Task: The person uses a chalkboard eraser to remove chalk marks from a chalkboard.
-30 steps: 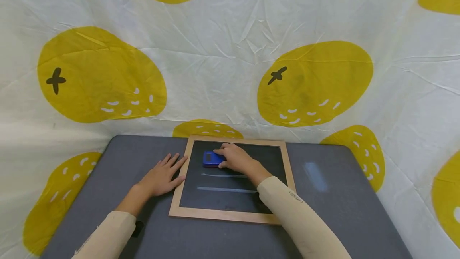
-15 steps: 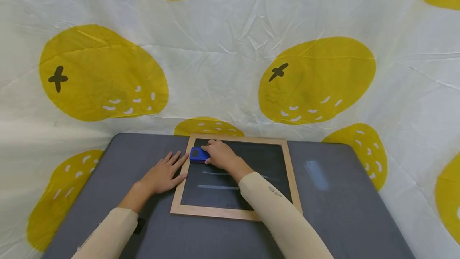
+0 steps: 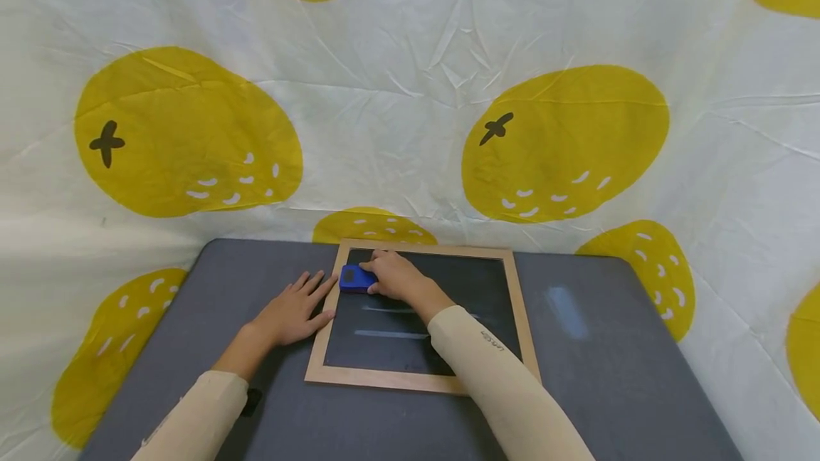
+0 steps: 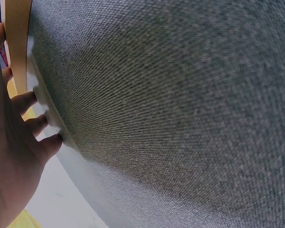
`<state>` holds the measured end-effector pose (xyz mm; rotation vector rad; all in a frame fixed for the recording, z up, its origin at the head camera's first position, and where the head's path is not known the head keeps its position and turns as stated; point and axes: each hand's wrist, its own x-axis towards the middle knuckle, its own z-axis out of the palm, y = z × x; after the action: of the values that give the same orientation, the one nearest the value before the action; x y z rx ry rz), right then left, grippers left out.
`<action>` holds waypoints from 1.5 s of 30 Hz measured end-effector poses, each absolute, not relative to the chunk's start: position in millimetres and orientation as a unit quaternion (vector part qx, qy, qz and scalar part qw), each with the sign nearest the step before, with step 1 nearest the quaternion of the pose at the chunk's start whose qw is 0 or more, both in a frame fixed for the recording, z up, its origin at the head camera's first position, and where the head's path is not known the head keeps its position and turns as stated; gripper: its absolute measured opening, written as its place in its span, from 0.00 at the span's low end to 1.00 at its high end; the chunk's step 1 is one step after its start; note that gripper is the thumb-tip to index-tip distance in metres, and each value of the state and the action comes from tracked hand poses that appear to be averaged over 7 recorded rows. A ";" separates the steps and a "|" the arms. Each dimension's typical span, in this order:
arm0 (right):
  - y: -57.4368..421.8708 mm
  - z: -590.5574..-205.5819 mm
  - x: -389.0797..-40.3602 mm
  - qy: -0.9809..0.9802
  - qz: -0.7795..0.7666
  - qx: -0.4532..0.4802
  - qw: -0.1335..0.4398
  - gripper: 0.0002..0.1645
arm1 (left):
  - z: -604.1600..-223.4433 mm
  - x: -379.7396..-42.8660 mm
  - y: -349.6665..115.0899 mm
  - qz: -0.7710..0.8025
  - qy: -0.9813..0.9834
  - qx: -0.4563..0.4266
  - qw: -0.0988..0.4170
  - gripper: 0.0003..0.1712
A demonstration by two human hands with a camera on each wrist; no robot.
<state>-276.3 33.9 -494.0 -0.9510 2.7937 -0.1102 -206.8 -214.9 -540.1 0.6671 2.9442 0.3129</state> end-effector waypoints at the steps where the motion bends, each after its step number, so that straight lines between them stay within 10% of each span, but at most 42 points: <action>1: 33.7 -493.8 -275.9 0.940 -0.035 -0.325 0.095 0.37 | -540.0 -206.9 -215.3 0.103 0.969 0.218 0.054 0.43; 45: 197.7 -504.2 -254.4 0.947 -0.133 -0.285 0.069 0.37 | -547.5 -207.7 -217.0 0.094 0.971 0.215 0.051 0.44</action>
<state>-254.4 197.7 -504.2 -0.8587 2.8499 -0.4017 -207.7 -217.0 -547.5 0.6534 2.9541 0.2869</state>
